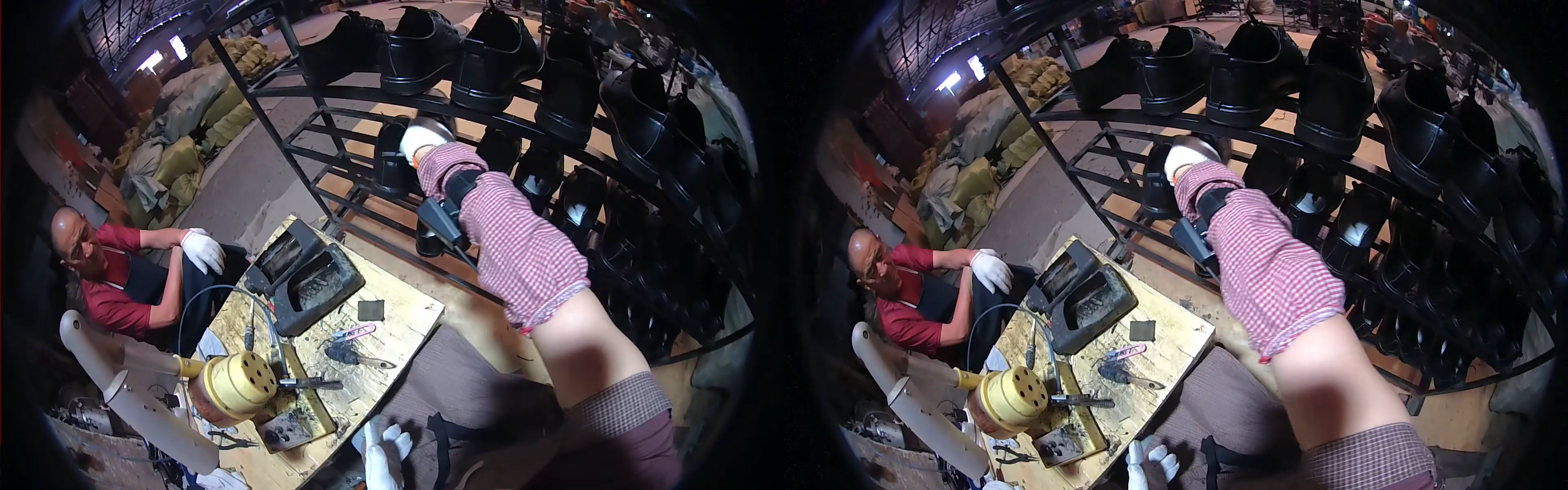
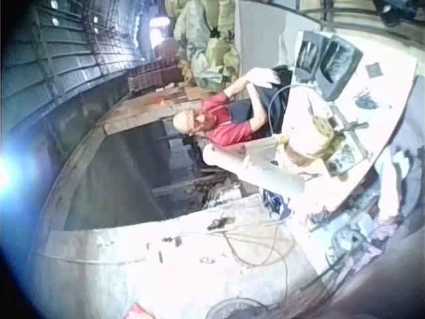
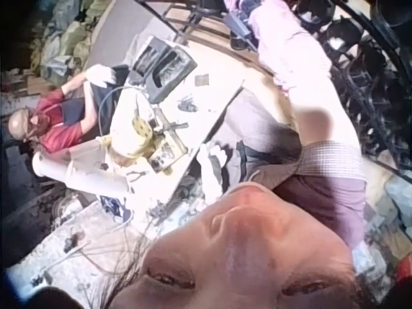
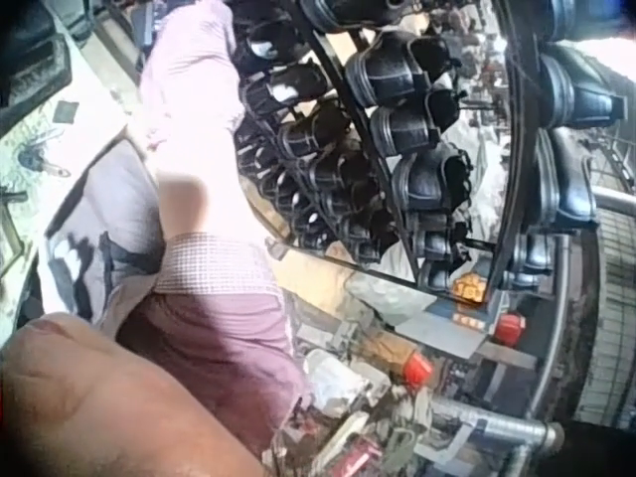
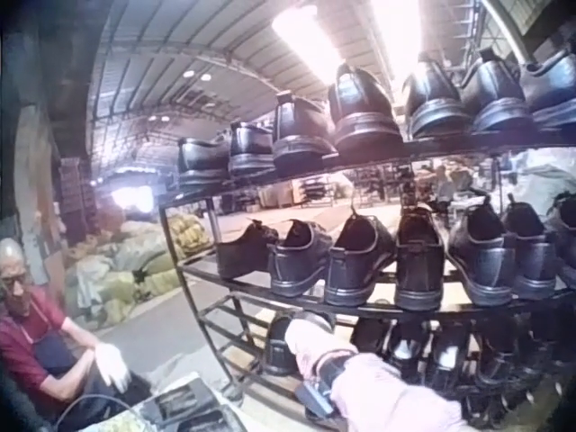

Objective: Polishing and inspecting black leather shoes at a workshop station.

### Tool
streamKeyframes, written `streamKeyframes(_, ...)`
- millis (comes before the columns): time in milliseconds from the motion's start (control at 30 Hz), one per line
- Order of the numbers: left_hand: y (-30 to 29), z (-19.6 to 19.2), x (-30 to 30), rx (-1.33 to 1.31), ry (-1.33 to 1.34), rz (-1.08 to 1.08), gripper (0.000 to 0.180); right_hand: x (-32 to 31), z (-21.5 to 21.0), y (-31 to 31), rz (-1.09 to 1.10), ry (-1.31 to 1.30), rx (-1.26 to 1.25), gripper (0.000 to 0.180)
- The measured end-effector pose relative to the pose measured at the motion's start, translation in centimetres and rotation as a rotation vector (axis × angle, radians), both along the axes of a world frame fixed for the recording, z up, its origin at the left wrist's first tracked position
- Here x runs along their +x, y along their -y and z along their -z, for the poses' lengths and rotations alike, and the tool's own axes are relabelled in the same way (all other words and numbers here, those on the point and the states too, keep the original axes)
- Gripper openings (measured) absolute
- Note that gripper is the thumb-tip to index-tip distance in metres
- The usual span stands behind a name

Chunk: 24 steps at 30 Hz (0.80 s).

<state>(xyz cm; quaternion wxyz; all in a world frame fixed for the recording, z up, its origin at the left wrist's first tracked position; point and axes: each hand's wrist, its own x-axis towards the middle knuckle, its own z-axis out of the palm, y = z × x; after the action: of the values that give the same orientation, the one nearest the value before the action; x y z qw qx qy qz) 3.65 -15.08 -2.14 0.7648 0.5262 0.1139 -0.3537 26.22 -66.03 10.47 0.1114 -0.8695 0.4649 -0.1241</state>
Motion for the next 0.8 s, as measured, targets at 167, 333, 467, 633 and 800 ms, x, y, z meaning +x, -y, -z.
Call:
streamKeyframes(167,0.3,0.3,0.3,-0.003,-0.038,-0.031,0.059,-0.2,0.9,0.0,-0.033,0.153,0.186,0.053)
streamKeyframes(333,-0.8,0.5,0.3,-0.032,-0.047,-0.054,0.049,-9.0,-1.6,-3.1,-0.267,0.161,-0.057,0.077)
streamKeyframes(467,-1.2,-0.7,-0.5,-0.016,-0.035,-0.087,0.043,-18.3,-0.7,-3.5,-0.173,-0.079,-0.465,0.083)
streamKeyframes(633,0.1,-2.1,-1.6,0.024,0.180,-0.026,0.031,-22.2,0.8,-3.3,-0.224,-0.095,-0.060,0.064)
streamKeyframes(800,-0.8,-2.5,-3.2,-0.173,0.330,0.090,0.093,-25.4,-1.3,-12.7,-0.580,0.120,-0.080,0.047)
